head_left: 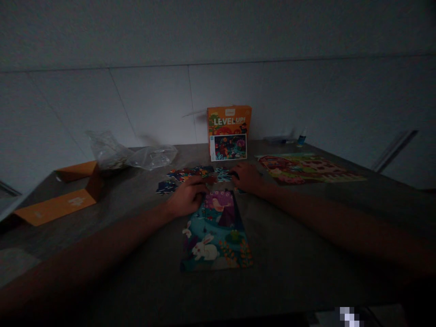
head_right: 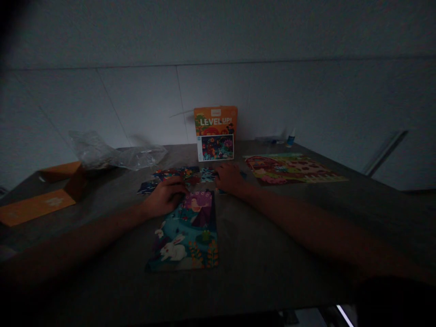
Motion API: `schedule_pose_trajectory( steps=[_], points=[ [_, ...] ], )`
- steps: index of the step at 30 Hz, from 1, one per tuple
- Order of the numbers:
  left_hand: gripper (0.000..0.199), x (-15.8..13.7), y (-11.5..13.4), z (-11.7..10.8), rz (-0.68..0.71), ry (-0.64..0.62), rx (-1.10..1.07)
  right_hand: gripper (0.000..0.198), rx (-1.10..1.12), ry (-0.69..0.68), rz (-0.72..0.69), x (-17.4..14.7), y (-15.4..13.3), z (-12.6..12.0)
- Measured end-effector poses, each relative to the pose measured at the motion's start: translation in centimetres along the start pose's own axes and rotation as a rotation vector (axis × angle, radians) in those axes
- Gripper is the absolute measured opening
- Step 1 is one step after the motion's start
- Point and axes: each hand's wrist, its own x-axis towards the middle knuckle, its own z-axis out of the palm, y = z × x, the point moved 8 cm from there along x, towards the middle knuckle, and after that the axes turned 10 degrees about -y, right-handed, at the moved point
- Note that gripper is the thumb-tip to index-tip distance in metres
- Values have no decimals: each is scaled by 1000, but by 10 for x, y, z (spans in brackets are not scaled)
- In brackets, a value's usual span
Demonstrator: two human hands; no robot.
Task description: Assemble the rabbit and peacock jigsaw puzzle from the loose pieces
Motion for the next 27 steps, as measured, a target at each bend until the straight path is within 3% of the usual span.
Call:
schedule_pose_trajectory(
  steps=[3, 6, 9, 12, 14, 16, 18, 21, 27],
  points=[
    [33, -2, -6, -4, -44, 50, -48, 34, -3, -9, 10, 0, -1, 0],
    [30, -2, 0, 1, 56, -15, -122, 33, -22, -4, 18, -1, -3, -3],
    [28, -2, 10, -2, 150, -9, -113, 28, -70, 90, -24, -6, -11, -15],
    [26, -2, 23, 0, 259, -68, 30, 27, -87, 308, -192, -24, -34, -35],
    [26, -1, 29, 3, 309, -109, 121, 27, -53, 406, -419, -42, -61, -42],
    [26, 0, 30, 4, 313, -129, 137, 26, -9, 331, -763, -62, -95, -34],
    [27, 1, 27, 3, 292, -146, 85, 23, 55, 115, -1015, -78, -119, -20],
    [29, -3, 23, -1, 253, -156, -11, 27, 180, -32, -1034, -80, -127, -17],
    [35, -36, 25, -15, 177, -190, 98, 28, 266, -97, -986, -75, -124, -20]
  ],
)
